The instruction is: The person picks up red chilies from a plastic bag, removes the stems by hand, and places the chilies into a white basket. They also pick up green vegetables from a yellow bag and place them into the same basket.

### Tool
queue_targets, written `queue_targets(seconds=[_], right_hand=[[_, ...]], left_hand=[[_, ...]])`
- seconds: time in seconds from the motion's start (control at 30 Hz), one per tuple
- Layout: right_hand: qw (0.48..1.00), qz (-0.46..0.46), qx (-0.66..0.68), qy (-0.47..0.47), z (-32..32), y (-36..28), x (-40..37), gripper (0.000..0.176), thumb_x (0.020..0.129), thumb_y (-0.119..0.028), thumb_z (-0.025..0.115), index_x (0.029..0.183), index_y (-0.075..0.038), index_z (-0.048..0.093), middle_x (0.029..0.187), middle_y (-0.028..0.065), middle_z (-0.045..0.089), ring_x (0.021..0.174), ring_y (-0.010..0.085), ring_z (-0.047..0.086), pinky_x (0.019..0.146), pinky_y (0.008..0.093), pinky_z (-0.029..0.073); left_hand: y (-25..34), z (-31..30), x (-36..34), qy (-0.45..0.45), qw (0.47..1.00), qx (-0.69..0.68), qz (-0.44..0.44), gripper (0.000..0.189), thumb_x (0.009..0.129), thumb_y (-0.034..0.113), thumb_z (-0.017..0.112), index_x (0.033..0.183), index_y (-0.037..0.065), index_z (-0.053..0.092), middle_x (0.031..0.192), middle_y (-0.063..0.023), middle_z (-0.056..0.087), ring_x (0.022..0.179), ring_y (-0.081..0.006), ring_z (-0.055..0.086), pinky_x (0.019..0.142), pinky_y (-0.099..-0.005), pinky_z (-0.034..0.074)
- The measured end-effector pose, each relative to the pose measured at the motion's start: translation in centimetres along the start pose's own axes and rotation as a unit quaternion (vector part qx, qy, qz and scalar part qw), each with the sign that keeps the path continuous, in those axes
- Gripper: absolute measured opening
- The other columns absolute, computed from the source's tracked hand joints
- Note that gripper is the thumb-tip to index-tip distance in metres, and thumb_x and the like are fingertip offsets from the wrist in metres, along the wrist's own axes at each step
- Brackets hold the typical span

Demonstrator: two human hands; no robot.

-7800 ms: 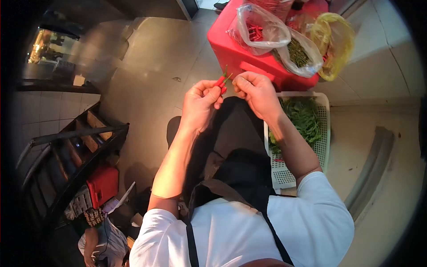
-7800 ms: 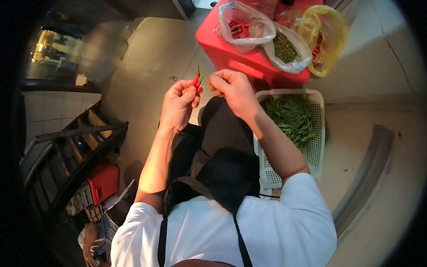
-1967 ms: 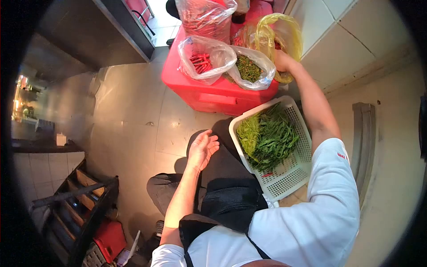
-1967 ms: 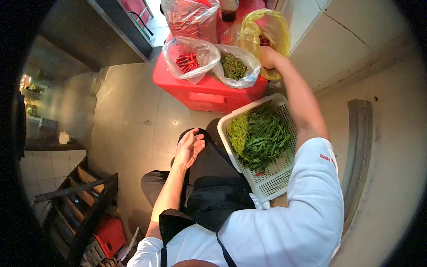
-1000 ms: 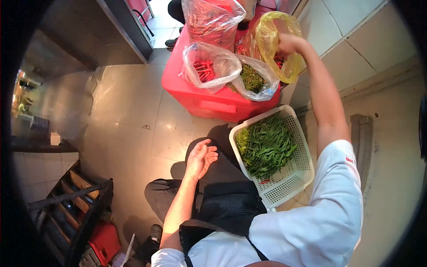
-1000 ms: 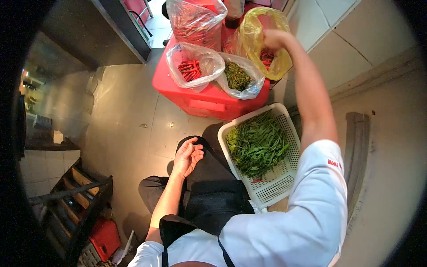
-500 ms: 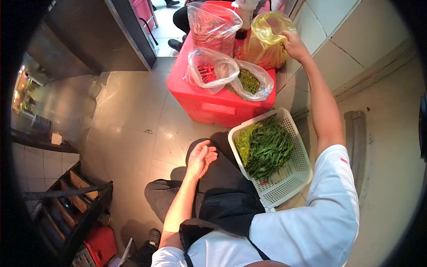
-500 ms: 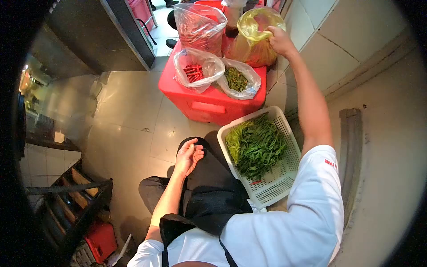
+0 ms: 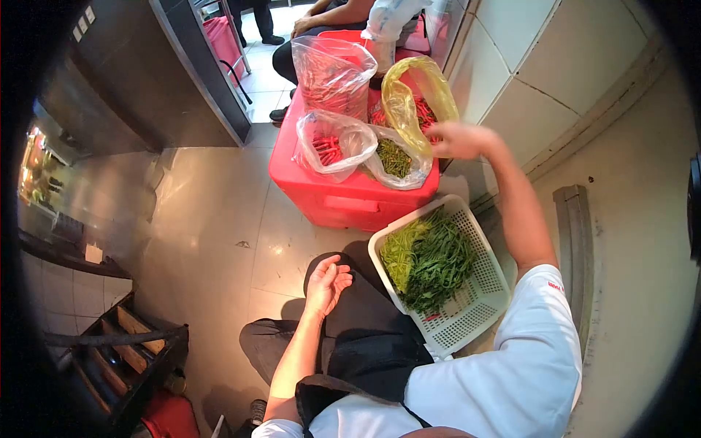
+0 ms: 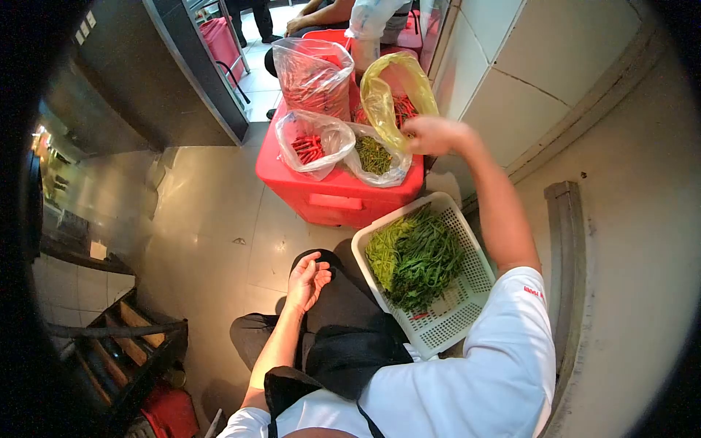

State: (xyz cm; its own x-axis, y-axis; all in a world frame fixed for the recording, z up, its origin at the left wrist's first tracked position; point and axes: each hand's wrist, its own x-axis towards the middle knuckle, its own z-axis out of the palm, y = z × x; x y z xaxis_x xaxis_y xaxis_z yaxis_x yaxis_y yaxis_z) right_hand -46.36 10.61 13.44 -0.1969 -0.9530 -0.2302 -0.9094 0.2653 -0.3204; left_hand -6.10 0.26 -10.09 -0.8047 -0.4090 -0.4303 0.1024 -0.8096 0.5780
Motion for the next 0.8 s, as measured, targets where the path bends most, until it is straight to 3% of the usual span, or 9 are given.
queue_targets(seconds=[0.03, 0.13, 0.23, 0.33, 0.43, 0.47, 0.63, 0.8], right_hand=[[0.991, 0.036, 0.088, 0.098, -0.9, 0.5, 0.3, 0.033, 0.080, -0.010, 0.052, 0.108, 0.003, 0.063, 0.102, 0.0217, 0.066, 0.095, 0.0361, 0.063, 0.086, 0.0412, 0.049], [0.958, 0.087, 0.080, 0.260, -1.5, 4.1, 5.1, 0.030, 0.082, -0.013, 0.053, 0.106, 0.001, 0.065, 0.104, 0.0232, 0.066, 0.099, 0.0358, 0.063, 0.087, 0.0412, 0.049], [0.975, 0.162, 0.025, 0.152, 2.8, 7.5, 11.1, 0.030, 0.081, -0.014, 0.055, 0.103, 0.003, 0.065, 0.101, 0.0227, 0.067, 0.089, 0.0320, 0.066, 0.079, 0.0405, 0.051], [0.946, 0.240, -0.133, 0.174, 5.4, 10.3, 13.6, 0.044, 0.081, -0.027, 0.063, 0.115, -0.001, 0.062, 0.111, 0.0231, 0.065, 0.100, 0.0345, 0.063, 0.089, 0.0403, 0.048], [0.987, 0.150, -0.043, 0.034, 4.3, 11.1, 12.8, 0.059, 0.082, -0.039, 0.064, 0.127, -0.003, 0.055, 0.126, 0.0221, 0.058, 0.113, 0.0321, 0.057, 0.097, 0.0391, 0.042], [0.987, 0.156, -0.030, 0.032, 4.8, 11.5, 13.2, 0.057, 0.082, -0.038, 0.063, 0.127, -0.003, 0.055, 0.125, 0.0220, 0.058, 0.113, 0.0323, 0.057, 0.097, 0.0394, 0.042], [0.946, 0.241, 0.139, 0.165, 9.5, 15.2, 14.8, 0.050, 0.083, -0.034, 0.063, 0.123, -0.005, 0.058, 0.121, 0.0216, 0.060, 0.112, 0.0334, 0.057, 0.096, 0.0410, 0.042], [0.896, 0.234, 0.278, 0.256, 10.0, 15.3, 13.2, 0.045, 0.083, -0.030, 0.064, 0.120, -0.005, 0.060, 0.118, 0.0216, 0.062, 0.111, 0.0334, 0.057, 0.094, 0.0420, 0.043]], left_hand=[[-0.1, 0.0, 0.1, -0.002, 1.000, -0.006, 0.001, 0.032, 0.096, 0.018, 0.055, 0.124, 0.003, 0.049, 0.096, -0.0160, 0.065, 0.075, -0.0221, 0.066, 0.069, -0.0324, 0.057], [-0.3, 0.2, 0.6, -0.005, 1.000, -0.014, 0.003, 0.033, 0.096, 0.018, 0.056, 0.125, 0.003, 0.048, 0.096, -0.0159, 0.065, 0.075, -0.0222, 0.067, 0.069, -0.0327, 0.057], [0.0, 0.6, 0.6, 0.003, 1.000, -0.008, 0.002, 0.034, 0.096, 0.018, 0.056, 0.125, 0.003, 0.047, 0.096, -0.0160, 0.065, 0.075, -0.0220, 0.067, 0.069, -0.0325, 0.057], [-0.2, 0.1, 0.4, 0.006, 1.000, -0.008, 0.007, 0.034, 0.096, 0.018, 0.056, 0.126, 0.003, 0.047, 0.096, -0.0160, 0.065, 0.075, -0.0218, 0.067, 0.068, -0.0321, 0.058], [-0.2, -0.2, 0.5, 0.010, 1.000, -0.012, 0.012, 0.034, 0.096, 0.018, 0.056, 0.125, 0.003, 0.047, 0.096, -0.0161, 0.065, 0.075, -0.0218, 0.067, 0.068, -0.0320, 0.058], [-0.1, -0.1, 0.5, 0.010, 1.000, -0.016, 0.013, 0.034, 0.096, 0.018, 0.056, 0.125, 0.003, 0.047, 0.096, -0.0161, 0.065, 0.075, -0.0218, 0.067, 0.069, -0.0321, 0.058], [0.2, 0.5, 1.1, 0.005, 1.000, -0.026, 0.004, 0.032, 0.097, 0.017, 0.054, 0.125, 0.004, 0.047, 0.097, -0.0162, 0.065, 0.076, -0.0222, 0.067, 0.069, -0.0324, 0.057], [0.1, 0.3, 1.1, -0.011, 0.999, -0.030, -0.003, 0.032, 0.097, 0.017, 0.054, 0.125, 0.004, 0.047, 0.097, -0.0161, 0.065, 0.077, -0.0227, 0.067, 0.069, -0.0327, 0.057]])
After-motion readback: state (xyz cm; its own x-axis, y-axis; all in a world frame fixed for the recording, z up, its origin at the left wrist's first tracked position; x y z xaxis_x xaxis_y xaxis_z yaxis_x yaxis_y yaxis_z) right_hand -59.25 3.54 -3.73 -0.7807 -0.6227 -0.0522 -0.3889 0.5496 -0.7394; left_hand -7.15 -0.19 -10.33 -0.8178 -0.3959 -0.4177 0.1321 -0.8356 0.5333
